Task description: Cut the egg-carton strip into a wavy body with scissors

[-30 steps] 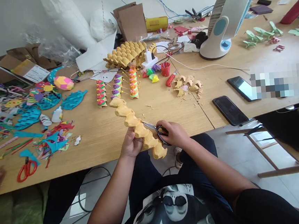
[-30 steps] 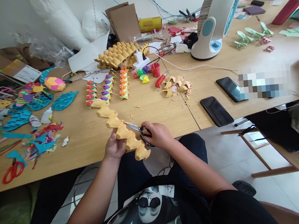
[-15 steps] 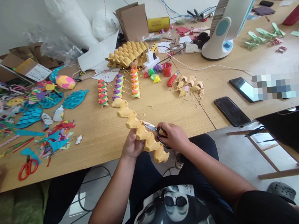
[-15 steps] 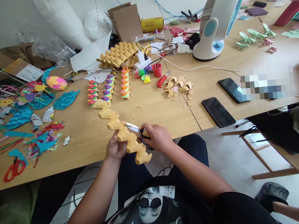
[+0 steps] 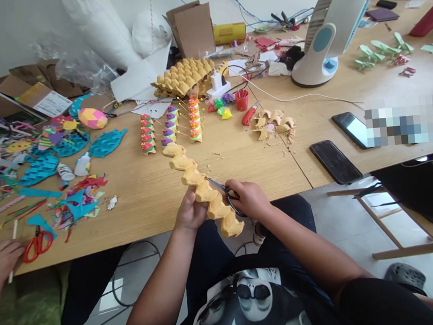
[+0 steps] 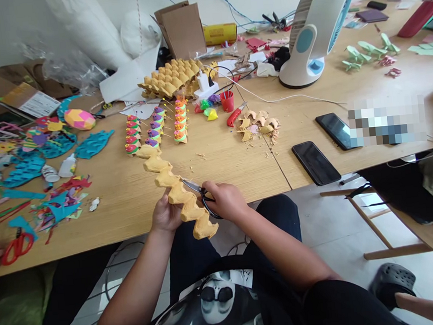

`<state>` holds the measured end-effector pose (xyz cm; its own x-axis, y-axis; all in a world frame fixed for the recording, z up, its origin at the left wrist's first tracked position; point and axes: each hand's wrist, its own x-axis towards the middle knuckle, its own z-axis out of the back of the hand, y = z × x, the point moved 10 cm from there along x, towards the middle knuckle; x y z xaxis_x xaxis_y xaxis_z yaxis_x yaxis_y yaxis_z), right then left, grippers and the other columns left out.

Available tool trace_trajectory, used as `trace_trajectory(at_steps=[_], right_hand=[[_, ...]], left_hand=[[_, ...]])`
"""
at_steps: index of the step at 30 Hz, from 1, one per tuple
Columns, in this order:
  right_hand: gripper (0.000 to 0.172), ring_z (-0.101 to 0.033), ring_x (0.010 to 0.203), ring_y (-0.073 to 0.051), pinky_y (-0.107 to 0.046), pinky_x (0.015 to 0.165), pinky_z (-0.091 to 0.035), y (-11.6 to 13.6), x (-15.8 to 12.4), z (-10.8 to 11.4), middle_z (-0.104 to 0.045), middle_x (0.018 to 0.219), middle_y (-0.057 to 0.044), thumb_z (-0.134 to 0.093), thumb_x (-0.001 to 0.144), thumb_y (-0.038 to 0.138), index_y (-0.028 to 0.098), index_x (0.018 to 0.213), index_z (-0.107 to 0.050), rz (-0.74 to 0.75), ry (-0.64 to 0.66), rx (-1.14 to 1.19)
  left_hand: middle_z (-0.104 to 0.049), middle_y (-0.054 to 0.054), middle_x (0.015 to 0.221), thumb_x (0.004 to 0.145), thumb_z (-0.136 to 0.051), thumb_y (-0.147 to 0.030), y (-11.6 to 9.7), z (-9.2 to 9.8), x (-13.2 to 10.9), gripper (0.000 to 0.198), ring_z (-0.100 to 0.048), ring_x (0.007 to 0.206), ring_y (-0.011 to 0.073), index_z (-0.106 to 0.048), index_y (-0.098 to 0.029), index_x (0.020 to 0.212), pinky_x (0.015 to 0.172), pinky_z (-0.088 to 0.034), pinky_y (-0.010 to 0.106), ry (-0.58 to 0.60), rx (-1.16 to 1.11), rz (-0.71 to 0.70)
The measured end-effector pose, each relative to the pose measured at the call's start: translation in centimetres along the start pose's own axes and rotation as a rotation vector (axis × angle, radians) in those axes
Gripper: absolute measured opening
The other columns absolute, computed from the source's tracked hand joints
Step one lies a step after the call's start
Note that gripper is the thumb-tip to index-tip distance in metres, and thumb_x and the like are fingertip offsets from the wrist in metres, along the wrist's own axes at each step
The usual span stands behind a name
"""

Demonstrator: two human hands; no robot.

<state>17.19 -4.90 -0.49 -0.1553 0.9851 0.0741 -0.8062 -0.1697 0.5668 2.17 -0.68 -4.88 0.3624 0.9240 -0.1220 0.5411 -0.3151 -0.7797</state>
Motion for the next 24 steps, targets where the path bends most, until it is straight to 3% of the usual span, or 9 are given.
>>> trace_trajectory(at_steps=[9,15,18,24], right_hand=[[0.034,-0.066,0.079,-0.019,-0.027,0.065,-0.029,0.1,0.5,-0.2,-0.076,0.092,-0.005,-0.053,0.1,0.047,0.023,0.122,-0.061,0.042,0.007,-0.064],[0.032,-0.063,0.074,-0.019,-0.028,0.062,-0.026,0.0,0.7,-0.7,-0.075,0.089,-0.005,-0.054,0.099,0.047,0.024,0.119,-0.062,0.03,-0.032,-0.111],[0.031,-0.062,0.071,-0.018,-0.026,0.061,-0.027,-0.6,0.8,-0.6,-0.073,0.082,-0.003,-0.06,0.095,0.047,0.025,0.117,-0.063,0.007,-0.046,-0.009],[0.031,-0.054,0.06,-0.013,-0.023,0.058,-0.028,-0.8,0.2,0.4,-0.061,0.067,0.005,-0.068,0.09,0.046,0.025,0.11,-0.061,-0.019,-0.009,0.24]], left_hand=[[-0.074,0.004,0.118,0.072,-0.085,-0.046,0.2,-0.1,0.2,0.053,-0.069,0.106,0.0238,-0.068,-0.028,0.118,0.092,-0.058,0.039,0.005,-0.051,0.017],[-0.076,0.001,0.119,0.08,-0.081,-0.038,0.5,-0.3,0.4,0.043,-0.07,0.109,0.021,-0.068,-0.028,0.12,0.097,-0.055,0.037,0.057,-0.179,0.047],[-0.077,0.0,0.116,0.084,-0.076,-0.034,0.4,-0.5,0.3,0.037,-0.071,0.105,0.0197,-0.068,-0.029,0.12,0.095,-0.055,0.035,0.096,-0.239,0.048],[-0.078,-0.002,0.107,0.084,-0.076,-0.031,0.5,-0.3,0.2,0.042,-0.073,0.093,0.018,-0.066,-0.033,0.124,0.085,-0.056,0.031,0.11,-0.231,0.077]])
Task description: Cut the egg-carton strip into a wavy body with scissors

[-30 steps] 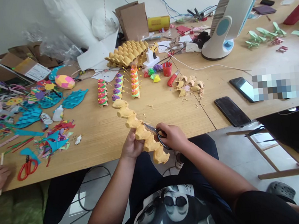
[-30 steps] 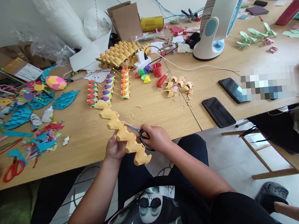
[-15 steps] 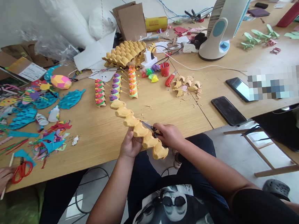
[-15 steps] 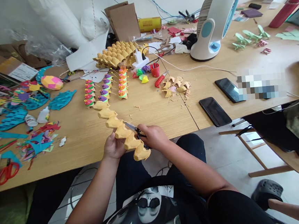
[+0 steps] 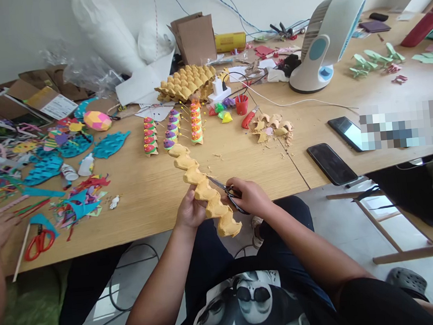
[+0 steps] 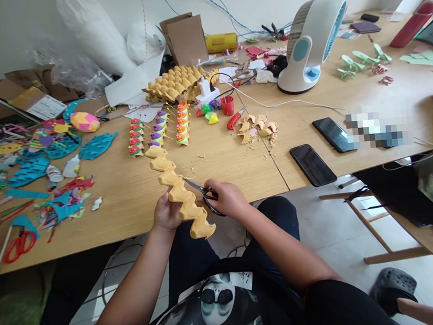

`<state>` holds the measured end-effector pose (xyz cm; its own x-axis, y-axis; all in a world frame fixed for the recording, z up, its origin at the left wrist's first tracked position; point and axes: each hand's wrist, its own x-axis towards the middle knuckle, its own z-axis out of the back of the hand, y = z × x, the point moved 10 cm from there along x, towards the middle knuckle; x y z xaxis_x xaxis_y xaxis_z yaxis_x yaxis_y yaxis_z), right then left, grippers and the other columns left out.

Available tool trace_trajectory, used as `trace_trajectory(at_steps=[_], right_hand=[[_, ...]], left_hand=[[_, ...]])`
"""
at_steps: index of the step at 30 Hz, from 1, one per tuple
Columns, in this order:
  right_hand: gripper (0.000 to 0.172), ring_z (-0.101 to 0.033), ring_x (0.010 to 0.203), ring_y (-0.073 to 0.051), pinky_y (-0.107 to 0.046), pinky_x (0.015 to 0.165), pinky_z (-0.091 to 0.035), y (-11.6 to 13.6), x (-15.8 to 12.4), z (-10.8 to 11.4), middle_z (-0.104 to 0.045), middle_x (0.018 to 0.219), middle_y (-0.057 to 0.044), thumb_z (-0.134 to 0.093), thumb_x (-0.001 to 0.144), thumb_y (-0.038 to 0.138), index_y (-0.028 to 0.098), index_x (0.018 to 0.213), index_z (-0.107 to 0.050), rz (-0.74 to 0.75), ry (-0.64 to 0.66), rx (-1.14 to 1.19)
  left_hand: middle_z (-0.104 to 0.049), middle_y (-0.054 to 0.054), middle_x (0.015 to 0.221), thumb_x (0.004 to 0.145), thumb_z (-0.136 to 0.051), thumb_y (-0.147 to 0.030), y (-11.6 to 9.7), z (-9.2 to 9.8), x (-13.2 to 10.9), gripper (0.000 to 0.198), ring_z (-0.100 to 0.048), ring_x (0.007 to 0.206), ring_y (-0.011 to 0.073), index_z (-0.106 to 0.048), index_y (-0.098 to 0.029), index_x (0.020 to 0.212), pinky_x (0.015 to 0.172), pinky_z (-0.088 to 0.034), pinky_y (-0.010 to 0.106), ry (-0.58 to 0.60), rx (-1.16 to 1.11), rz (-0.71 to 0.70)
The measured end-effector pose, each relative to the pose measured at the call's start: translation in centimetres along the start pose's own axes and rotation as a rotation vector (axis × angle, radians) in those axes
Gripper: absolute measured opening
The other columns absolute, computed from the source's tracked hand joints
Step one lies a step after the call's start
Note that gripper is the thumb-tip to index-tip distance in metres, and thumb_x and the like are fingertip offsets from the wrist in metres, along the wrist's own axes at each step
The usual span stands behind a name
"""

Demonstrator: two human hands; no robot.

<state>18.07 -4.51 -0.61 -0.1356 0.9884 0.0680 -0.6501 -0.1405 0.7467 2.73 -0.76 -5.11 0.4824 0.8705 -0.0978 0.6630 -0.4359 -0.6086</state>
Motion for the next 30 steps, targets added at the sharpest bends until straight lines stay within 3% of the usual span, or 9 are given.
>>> trace_trajectory(at_steps=[8,13,18,26,30], right_hand=[[0.031,-0.055,0.066,-0.016,-0.025,0.058,-0.023,1.2,-0.5,-0.4,-0.063,0.073,0.001,-0.067,0.09,0.044,0.025,0.113,-0.058,-0.041,-0.045,-0.109],[0.029,-0.052,0.061,-0.014,-0.024,0.058,-0.025,1.4,-0.4,-0.8,-0.057,0.068,0.006,-0.066,0.091,0.044,0.026,0.112,-0.056,-0.058,0.037,0.023],[0.031,-0.053,0.062,-0.013,-0.024,0.059,-0.026,1.3,-0.4,-0.6,-0.058,0.069,0.006,-0.069,0.088,0.04,0.025,0.112,-0.057,-0.076,0.034,0.053],[0.03,-0.056,0.068,-0.017,-0.025,0.061,-0.029,1.5,0.1,-0.6,-0.059,0.071,0.003,-0.063,0.085,0.024,0.024,0.115,-0.058,0.001,-0.091,0.017],[0.032,-0.056,0.069,-0.018,-0.026,0.062,-0.03,2.2,0.3,-0.9,-0.059,0.072,0.003,-0.059,0.086,0.024,0.024,0.118,-0.057,0.076,-0.067,0.005]], left_hand=[[-0.078,-0.002,0.109,0.082,-0.077,-0.036,-0.2,0.4,-0.2,0.051,-0.073,0.1,0.0201,-0.063,-0.035,0.131,0.089,-0.056,0.033,-0.049,0.011,-0.006],[-0.078,-0.001,0.104,0.077,-0.08,-0.038,-0.3,0.6,-0.4,0.041,-0.073,0.091,0.021,-0.07,-0.032,0.117,0.081,-0.058,0.034,-0.049,0.014,-0.018],[-0.078,-0.001,0.1,0.072,-0.084,-0.036,-0.2,0.3,-0.4,0.039,-0.073,0.087,0.0195,-0.071,-0.03,0.109,0.078,-0.059,0.031,-0.053,0.028,-0.007],[-0.076,0.001,0.091,0.066,-0.087,-0.04,0.2,-0.5,-0.5,0.041,-0.072,0.079,0.0196,-0.071,-0.026,0.101,0.073,-0.058,0.032,-0.025,0.093,0.036],[-0.076,0.002,0.098,0.064,-0.087,-0.043,0.1,-0.4,-0.6,0.045,-0.072,0.085,0.0224,-0.071,-0.026,0.103,0.076,-0.058,0.035,-0.036,0.117,0.027]])
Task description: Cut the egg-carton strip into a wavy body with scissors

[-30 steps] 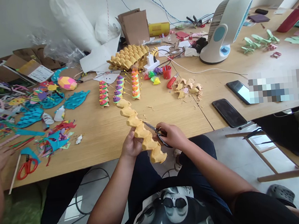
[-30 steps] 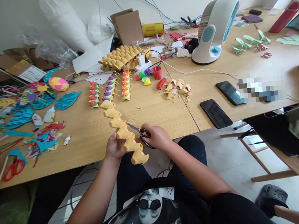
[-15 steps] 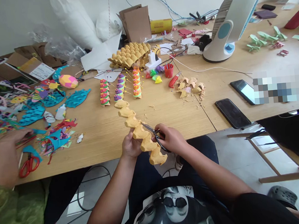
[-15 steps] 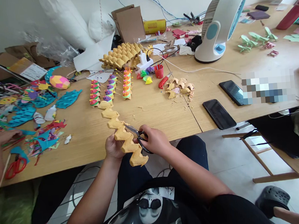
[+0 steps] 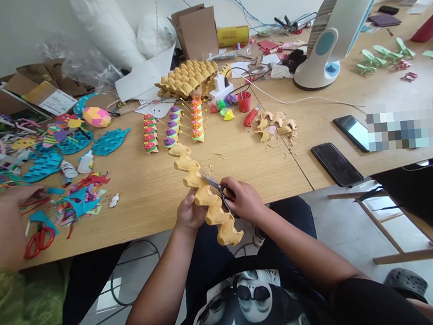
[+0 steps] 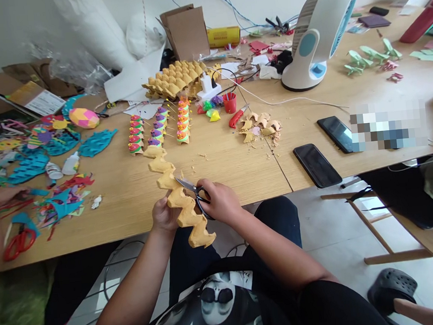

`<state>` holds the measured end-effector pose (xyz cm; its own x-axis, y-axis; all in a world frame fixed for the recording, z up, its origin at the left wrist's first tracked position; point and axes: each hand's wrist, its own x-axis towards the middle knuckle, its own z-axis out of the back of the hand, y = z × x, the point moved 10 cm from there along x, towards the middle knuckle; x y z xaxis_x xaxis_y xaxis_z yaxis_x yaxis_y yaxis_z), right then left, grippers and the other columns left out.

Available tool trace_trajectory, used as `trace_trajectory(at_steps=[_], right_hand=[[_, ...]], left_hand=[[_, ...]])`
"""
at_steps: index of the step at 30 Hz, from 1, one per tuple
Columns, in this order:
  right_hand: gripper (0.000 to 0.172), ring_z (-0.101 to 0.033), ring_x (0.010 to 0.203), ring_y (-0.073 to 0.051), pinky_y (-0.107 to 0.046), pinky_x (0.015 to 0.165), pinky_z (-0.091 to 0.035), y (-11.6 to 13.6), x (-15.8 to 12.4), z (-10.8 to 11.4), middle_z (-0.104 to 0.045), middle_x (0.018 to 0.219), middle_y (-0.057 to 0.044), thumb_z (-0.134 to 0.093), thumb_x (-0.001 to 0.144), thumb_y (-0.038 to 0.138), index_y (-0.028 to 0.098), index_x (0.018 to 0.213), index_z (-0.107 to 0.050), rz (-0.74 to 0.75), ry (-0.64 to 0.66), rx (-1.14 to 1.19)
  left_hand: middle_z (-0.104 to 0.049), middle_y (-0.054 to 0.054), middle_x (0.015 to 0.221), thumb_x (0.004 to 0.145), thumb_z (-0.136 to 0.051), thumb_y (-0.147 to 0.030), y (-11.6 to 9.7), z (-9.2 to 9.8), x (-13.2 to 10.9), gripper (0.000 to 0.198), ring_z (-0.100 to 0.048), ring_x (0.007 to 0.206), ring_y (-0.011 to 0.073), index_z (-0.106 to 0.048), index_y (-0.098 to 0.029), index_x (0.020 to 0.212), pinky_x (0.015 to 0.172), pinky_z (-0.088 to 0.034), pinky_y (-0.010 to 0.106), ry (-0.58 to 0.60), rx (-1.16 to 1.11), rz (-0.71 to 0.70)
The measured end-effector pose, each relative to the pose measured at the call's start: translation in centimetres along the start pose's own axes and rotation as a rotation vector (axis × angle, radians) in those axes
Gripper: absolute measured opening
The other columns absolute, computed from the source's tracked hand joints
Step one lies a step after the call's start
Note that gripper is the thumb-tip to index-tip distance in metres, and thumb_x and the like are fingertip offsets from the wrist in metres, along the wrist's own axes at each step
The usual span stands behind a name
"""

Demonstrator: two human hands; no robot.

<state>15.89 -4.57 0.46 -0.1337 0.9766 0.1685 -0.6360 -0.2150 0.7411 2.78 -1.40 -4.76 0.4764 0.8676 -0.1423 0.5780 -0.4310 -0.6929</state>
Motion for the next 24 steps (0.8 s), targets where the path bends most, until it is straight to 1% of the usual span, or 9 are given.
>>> trace_trajectory(at_steps=[3,7,10,14,19,24], right_hand=[[0.032,-0.057,0.07,-0.019,-0.026,0.063,-0.032,0.47,-0.03,0.11,-0.06,0.073,0.002,-0.058,0.088,0.027,0.023,0.119,-0.056,0.034,0.027,-0.003],[0.034,-0.06,0.078,-0.022,-0.028,0.065,-0.033,0.64,-0.22,0.56,-0.066,0.081,-0.003,-0.06,0.088,0.032,0.022,0.12,-0.056,0.034,0.025,-0.065],[0.033,-0.062,0.082,-0.023,-0.029,0.065,-0.033,0.63,-0.29,0.64,-0.069,0.087,-0.005,-0.06,0.088,0.032,0.022,0.119,-0.057,0.023,0.025,-0.097],[0.033,-0.062,0.082,-0.024,-0.029,0.066,-0.033,0.64,-0.27,0.49,-0.07,0.089,-0.005,-0.059,0.088,0.031,0.023,0.12,-0.057,0.011,0.026,-0.094],[0.032,-0.059,0.077,-0.022,-0.028,0.065,-0.033,0.72,-0.19,0.24,-0.066,0.081,-0.003,-0.059,0.089,0.031,0.022,0.12,-0.057,0.022,0.032,-0.032],[0.032,-0.055,0.07,-0.018,-0.026,0.063,-0.032,0.79,-0.03,0.29,-0.057,0.071,0.003,-0.06,0.09,0.031,0.022,0.12,-0.057,0.037,0.076,0.063]], left_hand=[[-0.076,0.002,0.1,0.064,-0.087,-0.044,-0.12,-0.1,0.0,0.046,-0.072,0.088,0.0227,-0.07,-0.027,0.104,0.079,-0.057,0.035,0.002,0.001,-0.006],[-0.076,0.001,0.1,0.067,-0.086,-0.043,-0.28,-0.07,0.01,0.043,-0.071,0.089,0.0215,-0.071,-0.027,0.103,0.083,-0.057,0.034,-0.005,-0.022,-0.018],[-0.075,0.003,0.102,0.067,-0.085,-0.044,-0.26,0.2,-0.02,0.045,-0.071,0.093,0.0236,-0.071,-0.026,0.105,0.085,-0.056,0.036,-0.025,-0.019,-0.02],[-0.074,0.005,0.105,0.068,-0.083,-0.044,0.0,0.59,-0.01,0.047,-0.07,0.097,0.0269,-0.069,-0.027,0.11,0.086,-0.055,0.039,-0.041,0.001,-0.004],[-0.074,0.003,0.1,0.069,-0.082,-0.042,0.19,0.79,0.06,0.047,-0.071,0.094,0.025,-0.068,-0.028,0.111,0.084,-0.056,0.037,-0.022,-0.015,0.006],[-0.075,0.004,0.099,0.065,-0.085,-0.042,0.09,0.59,0.07,0.049,-0.071,0.088,0.024,-0.07,-0.024,0.108,0.079,-0.057,0.035,-0.002,-0.015,0.002]])
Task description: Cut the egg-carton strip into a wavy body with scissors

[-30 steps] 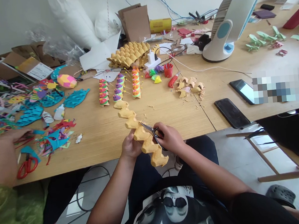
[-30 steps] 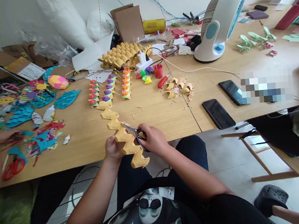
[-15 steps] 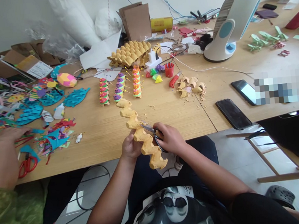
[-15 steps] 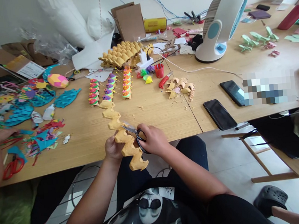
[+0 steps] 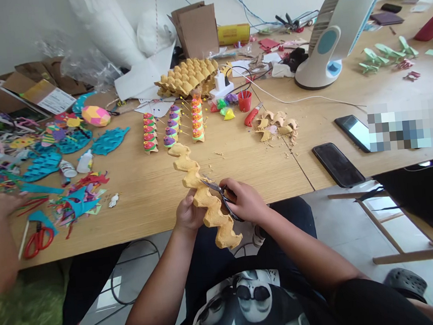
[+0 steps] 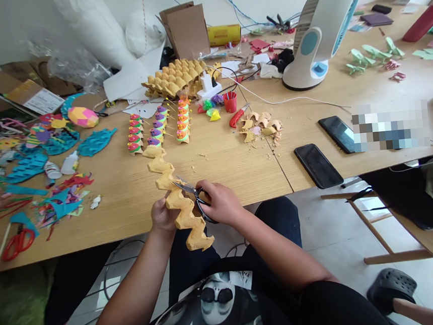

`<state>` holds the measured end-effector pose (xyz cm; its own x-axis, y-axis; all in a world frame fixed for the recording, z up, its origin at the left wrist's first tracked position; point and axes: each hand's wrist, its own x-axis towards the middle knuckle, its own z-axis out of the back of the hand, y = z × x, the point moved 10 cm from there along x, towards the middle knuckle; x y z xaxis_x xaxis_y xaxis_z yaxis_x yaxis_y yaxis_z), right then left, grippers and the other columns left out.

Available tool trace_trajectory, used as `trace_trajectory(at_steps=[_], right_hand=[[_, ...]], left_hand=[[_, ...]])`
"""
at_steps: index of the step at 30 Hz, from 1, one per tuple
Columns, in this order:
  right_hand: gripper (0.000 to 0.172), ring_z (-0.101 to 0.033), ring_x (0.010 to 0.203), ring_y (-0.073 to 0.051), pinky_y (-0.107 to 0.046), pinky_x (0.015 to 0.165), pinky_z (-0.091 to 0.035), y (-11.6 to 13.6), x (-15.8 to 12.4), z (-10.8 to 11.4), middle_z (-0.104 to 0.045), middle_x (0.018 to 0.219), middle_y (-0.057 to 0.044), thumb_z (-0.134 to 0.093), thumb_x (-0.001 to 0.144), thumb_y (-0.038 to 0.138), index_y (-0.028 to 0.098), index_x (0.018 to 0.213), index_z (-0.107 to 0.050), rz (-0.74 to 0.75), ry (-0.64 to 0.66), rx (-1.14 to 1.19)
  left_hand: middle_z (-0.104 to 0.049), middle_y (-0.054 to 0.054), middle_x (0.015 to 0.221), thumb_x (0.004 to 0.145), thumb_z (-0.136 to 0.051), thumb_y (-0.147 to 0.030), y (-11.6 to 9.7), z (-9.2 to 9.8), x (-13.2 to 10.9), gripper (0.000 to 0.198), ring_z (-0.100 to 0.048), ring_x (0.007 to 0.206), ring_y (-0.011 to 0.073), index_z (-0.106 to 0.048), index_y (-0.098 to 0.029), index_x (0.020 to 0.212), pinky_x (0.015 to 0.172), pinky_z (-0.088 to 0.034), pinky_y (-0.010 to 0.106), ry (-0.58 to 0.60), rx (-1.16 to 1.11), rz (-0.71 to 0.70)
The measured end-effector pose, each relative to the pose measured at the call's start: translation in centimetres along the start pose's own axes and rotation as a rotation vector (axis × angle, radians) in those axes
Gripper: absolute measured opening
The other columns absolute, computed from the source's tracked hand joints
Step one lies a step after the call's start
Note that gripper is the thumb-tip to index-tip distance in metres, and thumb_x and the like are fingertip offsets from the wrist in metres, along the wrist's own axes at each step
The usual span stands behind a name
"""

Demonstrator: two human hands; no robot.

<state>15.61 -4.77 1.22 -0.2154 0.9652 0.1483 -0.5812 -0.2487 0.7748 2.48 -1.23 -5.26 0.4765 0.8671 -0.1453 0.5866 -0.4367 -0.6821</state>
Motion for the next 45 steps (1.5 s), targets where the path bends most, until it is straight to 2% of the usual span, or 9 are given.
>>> trace_trajectory(at_steps=[4,8,11,17,23,29,36,41,45], right_hand=[[0.031,-0.054,0.067,-0.017,-0.026,0.062,-0.031,-0.1,0.0,0.0,-0.058,0.072,0.003,-0.06,0.09,0.033,0.022,0.119,-0.059,-0.014,0.025,0.007],[0.032,-0.055,0.068,-0.018,-0.026,0.062,-0.031,-0.6,-0.2,-0.3,-0.061,0.071,0.001,-0.06,0.088,0.03,0.022,0.119,-0.061,-0.033,-0.021,-0.031],[0.032,-0.056,0.069,-0.018,-0.026,0.062,-0.031,-1.1,-0.2,-0.8,-0.061,0.07,0.002,-0.06,0.087,0.027,0.022,0.119,-0.061,-0.045,-0.05,-0.035],[0.032,-0.056,0.07,-0.018,-0.026,0.063,-0.031,-1.3,0.0,-1.2,-0.064,0.072,0.001,-0.06,0.088,0.027,0.023,0.119,-0.062,-0.048,-0.049,-0.106],[0.029,-0.056,0.071,-0.017,-0.026,0.063,-0.031,-1.1,0.2,-1.3,-0.065,0.075,0.0,-0.061,0.091,0.029,0.022,0.119,-0.062,-0.029,-0.024,-0.146],[0.029,-0.06,0.076,-0.019,-0.026,0.065,-0.031,-1.1,0.3,-1.6,-0.069,0.08,-0.002,-0.06,0.096,0.036,0.023,0.122,-0.061,-0.003,-0.015,-0.197],[0.03,-0.064,0.078,-0.02,-0.026,0.065,-0.032,-1.6,0.6,-1.7,-0.072,0.084,-0.005,-0.058,0.099,0.041,0.022,0.122,-0.062,-0.009,-0.011,-0.254],[0.031,-0.065,0.078,-0.021,-0.027,0.066,-0.034,-2.0,0.6,-1.3,-0.072,0.084,-0.006,-0.058,0.099,0.042,0.021,0.122,-0.063,-0.039,-0.055,-0.206],[0.029,-0.061,0.073,-0.018,-0.026,0.066,-0.036,-2.9,0.1,-0.2,-0.067,0.08,-0.003,-0.058,0.097,0.046,0.023,0.114,-0.063,-0.108,-0.169,-0.044]], left_hand=[[-0.075,0.004,0.099,0.066,-0.083,-0.042,0.0,-0.2,0.0,0.044,-0.071,0.086,0.0238,-0.072,-0.026,0.106,0.077,-0.057,0.036,0.006,0.01,0.006],[-0.074,0.005,0.097,0.067,-0.082,-0.043,0.1,-0.4,-0.1,0.046,-0.072,0.089,0.026,-0.07,-0.026,0.108,0.08,-0.057,0.039,0.015,0.023,0.012],[-0.074,0.003,0.094,0.068,-0.083,-0.041,0.1,-0.5,-0.2,0.043,-0.072,0.086,0.0242,-0.07,-0.026,0.106,0.078,-0.057,0.037,0.021,0.012,0.015],[-0.074,0.003,0.09,0.069,-0.082,-0.042,0.2,0.4,-0.1,0.041,-0.071,0.082,0.0235,-0.068,-0.025,0.103,0.077,-0.057,0.037,-0.018,0.017,0.018],[-0.074,0.001,0.093,0.069,-0.082,-0.043,0.2,0.3,0.0,0.041,-0.072,0.085,0.0234,-0.069,-0.029,0.105,0.079,-0.057,0.037,0.016,-0.022,0.021],[-0.072,0.0,0.084,0.071,-0.081,-0.044,0.3,0.6,0.0,0.036,-0.072,0.078,0.023,-0.068,-0.028,0.1,0.081,-0.057,0.04,0.016,-0.031,0.037],[-0.072,0.001,0.084,0.073,-0.079,-0.046,0.2,1.6,0.1,0.028,-0.07,0.079,0.0243,-0.068,-0.03,0.093,0.077,-0.055,0.04,-0.007,-0.024,0.036],[-0.073,-0.001,0.086,0.073,-0.079,-0.042,0.1,1.5,0.2,0.027,-0.068,0.074,0.02,-0.069,-0.032,0.096,0.073,-0.053,0.035,-0.02,-0.047,0.025],[-0.073,-0.001,0.087,0.075,-0.078,-0.042,0.1,1.6,0.2,0.028,-0.067,0.073,0.0195,-0.069,-0.034,0.1,0.071,-0.052,0.034,-0.031,-0.051,0.018]])
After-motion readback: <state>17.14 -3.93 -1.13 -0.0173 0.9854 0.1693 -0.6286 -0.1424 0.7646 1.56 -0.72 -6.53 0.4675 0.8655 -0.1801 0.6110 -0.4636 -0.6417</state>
